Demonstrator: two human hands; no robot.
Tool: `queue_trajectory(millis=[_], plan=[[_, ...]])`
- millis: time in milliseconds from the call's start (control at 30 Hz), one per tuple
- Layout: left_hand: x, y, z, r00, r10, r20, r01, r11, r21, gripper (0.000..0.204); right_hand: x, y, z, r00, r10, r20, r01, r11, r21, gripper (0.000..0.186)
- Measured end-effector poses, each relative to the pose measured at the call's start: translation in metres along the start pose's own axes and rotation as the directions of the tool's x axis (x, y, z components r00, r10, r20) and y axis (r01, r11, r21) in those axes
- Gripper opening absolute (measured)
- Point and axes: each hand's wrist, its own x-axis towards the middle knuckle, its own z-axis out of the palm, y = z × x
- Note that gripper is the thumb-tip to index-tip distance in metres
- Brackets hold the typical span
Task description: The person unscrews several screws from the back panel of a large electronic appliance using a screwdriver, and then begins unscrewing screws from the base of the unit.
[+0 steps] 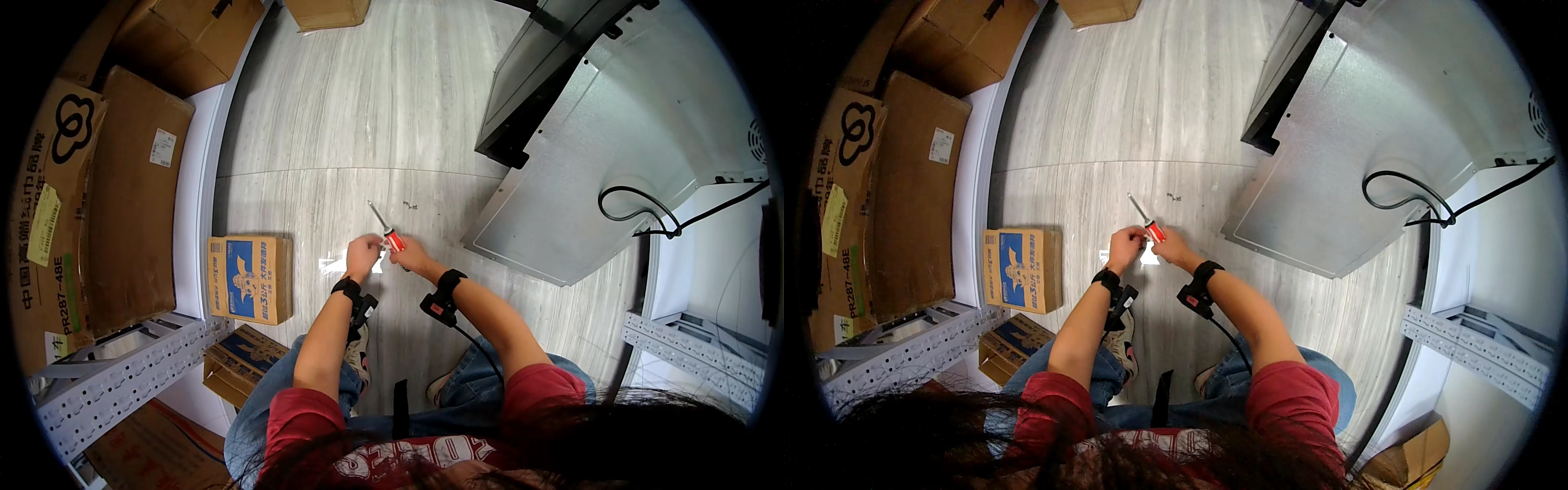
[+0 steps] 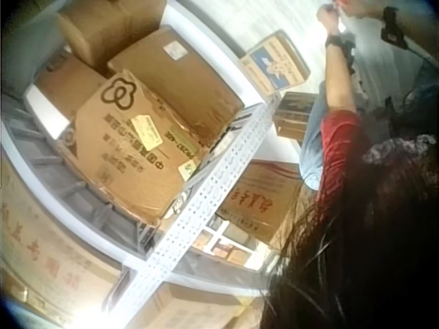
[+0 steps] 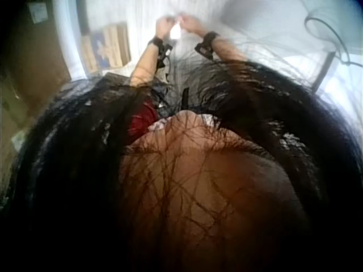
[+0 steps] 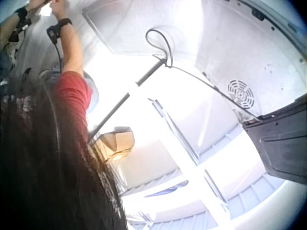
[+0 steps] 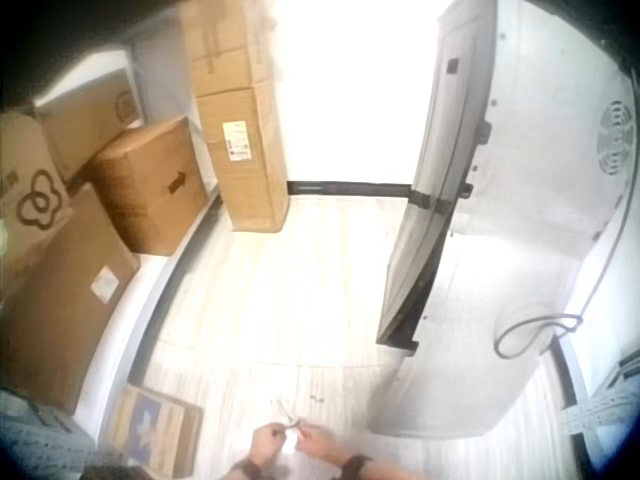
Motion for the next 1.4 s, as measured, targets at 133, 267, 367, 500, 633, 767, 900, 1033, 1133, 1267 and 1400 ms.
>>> queue_trajectory(millis=[133, 267, 367, 500, 633, 767, 900, 1033, 1133, 1267, 1400], plan=[[-0.003, -0.011, -0.005, 0.997, -0.078, -0.01, 0.077, 0.997, -0.017, 0.021, -0.002, -0.01, -0.002, 0.994, 0.07, -0.079, -0.078, 0.991, -0.108, 0.032], [-0.001, -0.007, -0.002, 1.0, -0.019, 0.022, 0.018, 0.999, 0.041, 0.021, -0.005, -0.006, -0.003, 0.999, 0.032, -0.017, -0.032, 0.999, 0.006, 0.032], [0.001, -0.001, 0.001, 1.0, 0.008, -0.029, -0.006, 0.997, 0.074, 0.02, -0.01, -0.007, 0.004, 0.996, 0.079, 0.052, -0.076, 0.996, -0.057, 0.032], [0.003, 0.0, 0.004, 0.988, 0.064, -0.139, -0.048, 0.992, 0.115, 0.02, -0.01, -0.018, 0.0, 0.985, 0.035, -0.169, -0.041, 0.999, -0.033, 0.029], [0.014, 0.009, 0.007, 0.98, 0.159, -0.123, -0.146, 0.983, 0.114, 0.024, 0.001, -0.019, -0.02, 0.933, 0.03, -0.358, -0.018, 0.999, 0.037, 0.024], [0.022, 0.023, 0.023, 0.965, 0.208, -0.161, -0.189, 0.973, 0.13, 0.033, 0.007, -0.012, -0.033, 0.927, 0.106, -0.36, -0.063, 0.99, 0.129, 0.022], [0.028, 0.025, 0.028, 0.943, 0.26, -0.208, -0.236, 0.962, 0.136, 0.04, -0.002, -0.017, -0.029, 0.941, 0.205, -0.269, -0.138, 0.96, 0.245, 0.022], [0.035, 0.041, 0.033, 0.961, 0.183, -0.206, -0.168, 0.982, 0.089, 0.034, -0.013, -0.017, -0.032, 0.946, 0.186, -0.265, -0.143, 0.975, 0.172, 0.024], [0.045, 0.049, 0.036, 0.95, 0.197, -0.242, -0.173, 0.978, 0.116, 0.028, -0.015, -0.014, -0.032, 0.945, 0.201, -0.26, -0.15, 0.968, 0.203, 0.024], [0.059, 0.052, 0.04, 0.928, 0.248, -0.278, -0.209, 0.965, 0.16, 0.021, -0.019, -0.006, -0.033, 0.946, 0.208, -0.251, -0.166, 0.97, 0.178, 0.023], [0.066, 0.056, 0.047, 0.943, 0.223, -0.246, -0.172, 0.962, 0.211, 0.012, -0.022, 0.0, -0.039, 0.946, 0.194, -0.259, -0.169, 0.979, 0.114, 0.023]])
